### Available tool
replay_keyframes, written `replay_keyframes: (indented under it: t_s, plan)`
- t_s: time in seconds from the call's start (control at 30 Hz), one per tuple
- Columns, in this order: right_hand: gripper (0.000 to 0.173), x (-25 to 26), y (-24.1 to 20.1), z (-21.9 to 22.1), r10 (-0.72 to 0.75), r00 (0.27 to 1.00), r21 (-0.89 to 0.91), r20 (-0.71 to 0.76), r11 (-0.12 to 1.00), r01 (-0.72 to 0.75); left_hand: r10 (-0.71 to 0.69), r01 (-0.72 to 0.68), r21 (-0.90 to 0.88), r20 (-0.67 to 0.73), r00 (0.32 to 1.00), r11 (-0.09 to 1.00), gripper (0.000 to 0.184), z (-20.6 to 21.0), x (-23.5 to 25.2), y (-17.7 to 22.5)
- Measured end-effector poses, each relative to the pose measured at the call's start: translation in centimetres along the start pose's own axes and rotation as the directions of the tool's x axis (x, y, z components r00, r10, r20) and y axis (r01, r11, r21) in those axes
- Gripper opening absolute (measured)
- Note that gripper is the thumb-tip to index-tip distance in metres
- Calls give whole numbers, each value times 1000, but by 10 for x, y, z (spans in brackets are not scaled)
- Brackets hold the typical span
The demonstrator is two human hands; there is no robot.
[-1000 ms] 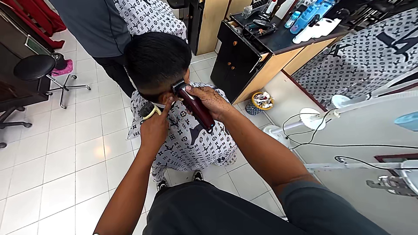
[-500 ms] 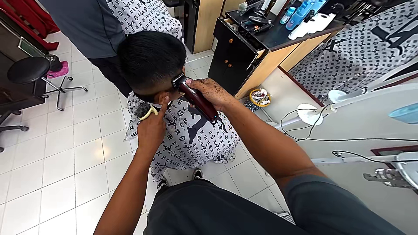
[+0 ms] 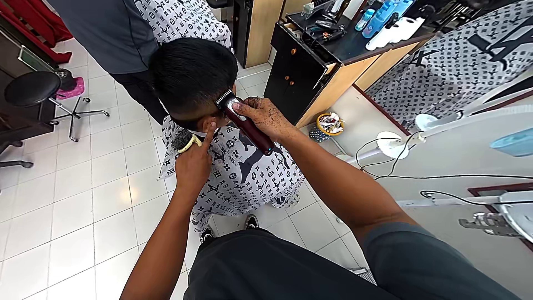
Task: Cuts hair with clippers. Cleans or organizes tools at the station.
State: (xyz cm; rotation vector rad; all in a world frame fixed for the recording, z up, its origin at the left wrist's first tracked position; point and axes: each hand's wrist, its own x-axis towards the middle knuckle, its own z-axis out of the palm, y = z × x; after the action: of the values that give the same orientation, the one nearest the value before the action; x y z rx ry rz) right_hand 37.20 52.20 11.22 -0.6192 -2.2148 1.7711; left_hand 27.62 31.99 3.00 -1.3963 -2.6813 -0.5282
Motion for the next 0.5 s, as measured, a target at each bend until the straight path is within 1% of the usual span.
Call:
replay_keyframes:
  t_s: [0.07,0.13,0.2,0.23,0.27,0.3,0.37,0.4,0.5]
  plan:
    - [36,0,2,3,34,999,-16,-11,999,-34,1,-1,1,1,1000,1000,83,-1,0,-1]
    - [37,-2,2,8,16,1000,-1,-22,1000,-16,2,-2,-1,6,1000,1000,83,-1,0,-2]
    - [38,-8,3,19,-76,997,94,-23,993,77,-4,4,-5,17,1000,1000,84,-1,1,-1]
    - [41,-12,7,25,-100,995,172,5,980,98,-11,11,-5,26,1000,1000,83,-2,1,-1]
    - [43,-17,11,31,-87,995,244,49,967,72,-20,20,-4,36,999,1000,80,-3,1,-2]
    - [41,-24,15,36,-31,995,280,99,960,2,-31,31,1,46,998,1000,77,-4,1,-1]
    - [26,-33,20,44,83,987,293,140,948,-121,-43,43,9,57,997,999,68,-5,1,-2]
    - [26,-34,19,48,113,985,273,133,951,-146,-42,42,1,59,997,999,65,-6,2,-2]
    - [35,-32,4,57,144,986,202,79,967,-158,-45,46,-11,74,996,999,60,-7,1,-1]
